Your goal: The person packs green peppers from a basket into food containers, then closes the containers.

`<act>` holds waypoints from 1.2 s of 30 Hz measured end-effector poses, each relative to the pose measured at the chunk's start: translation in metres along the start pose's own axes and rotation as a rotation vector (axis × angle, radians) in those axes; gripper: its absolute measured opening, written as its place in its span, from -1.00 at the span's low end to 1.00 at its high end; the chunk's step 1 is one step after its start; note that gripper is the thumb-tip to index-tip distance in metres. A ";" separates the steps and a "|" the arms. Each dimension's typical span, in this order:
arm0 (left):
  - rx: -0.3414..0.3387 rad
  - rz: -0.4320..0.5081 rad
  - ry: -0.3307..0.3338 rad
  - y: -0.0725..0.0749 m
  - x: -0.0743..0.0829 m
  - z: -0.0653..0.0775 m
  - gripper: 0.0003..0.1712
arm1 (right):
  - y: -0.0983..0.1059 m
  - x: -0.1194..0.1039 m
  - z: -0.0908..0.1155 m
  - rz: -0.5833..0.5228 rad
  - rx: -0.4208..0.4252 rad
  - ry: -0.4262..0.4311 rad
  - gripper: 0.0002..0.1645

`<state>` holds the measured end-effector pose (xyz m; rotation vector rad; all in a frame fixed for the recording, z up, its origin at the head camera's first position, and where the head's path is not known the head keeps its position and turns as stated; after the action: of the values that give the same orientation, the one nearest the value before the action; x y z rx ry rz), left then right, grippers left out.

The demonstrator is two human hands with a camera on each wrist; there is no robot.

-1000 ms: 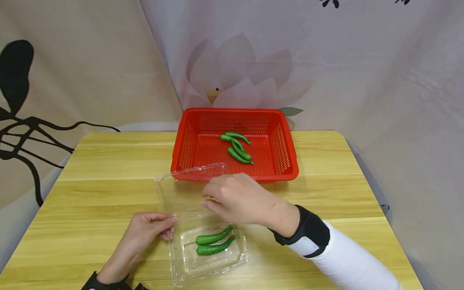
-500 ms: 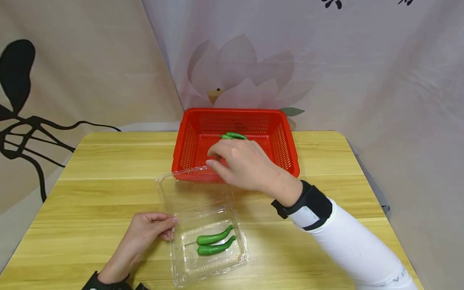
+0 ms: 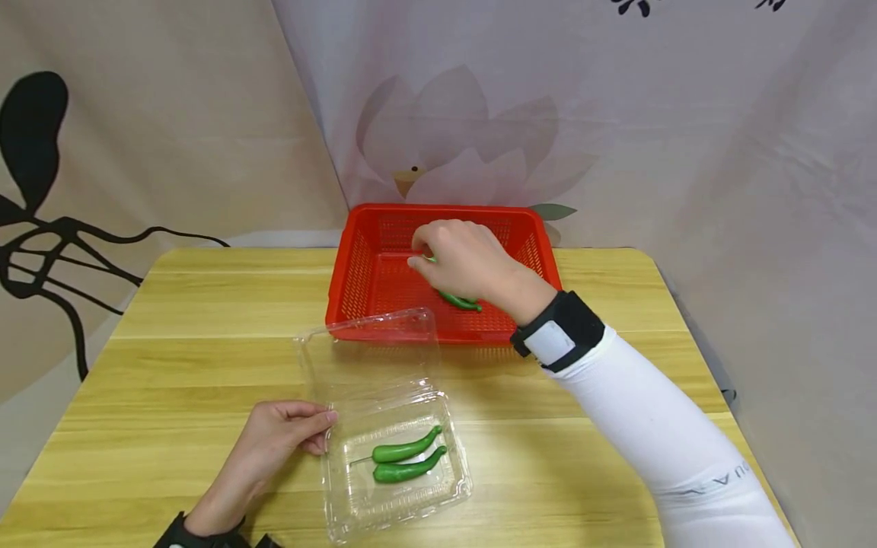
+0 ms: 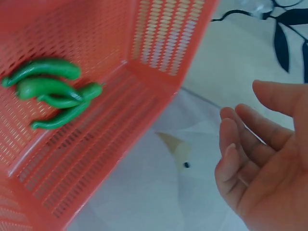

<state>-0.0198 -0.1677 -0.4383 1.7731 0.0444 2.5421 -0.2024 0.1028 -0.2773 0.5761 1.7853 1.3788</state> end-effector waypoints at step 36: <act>-0.039 0.016 -0.022 -0.009 0.000 0.006 -0.77 | -0.069 0.051 -0.037 0.385 -0.575 -0.016 -0.83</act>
<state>-0.0143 -0.1590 -0.4367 1.7949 -0.0196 2.5155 -0.2537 0.0983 -0.3546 0.6233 1.2062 2.0392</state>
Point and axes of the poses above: each hand's wrist, its own z-axis away from the middle knuckle, its own y-axis out of the back of the hand, x = y × z, the point moved 1 cm from there along -z, towards the middle knuckle, and after that the axes turned 2 degrees about -y, right-handed, at the moved point
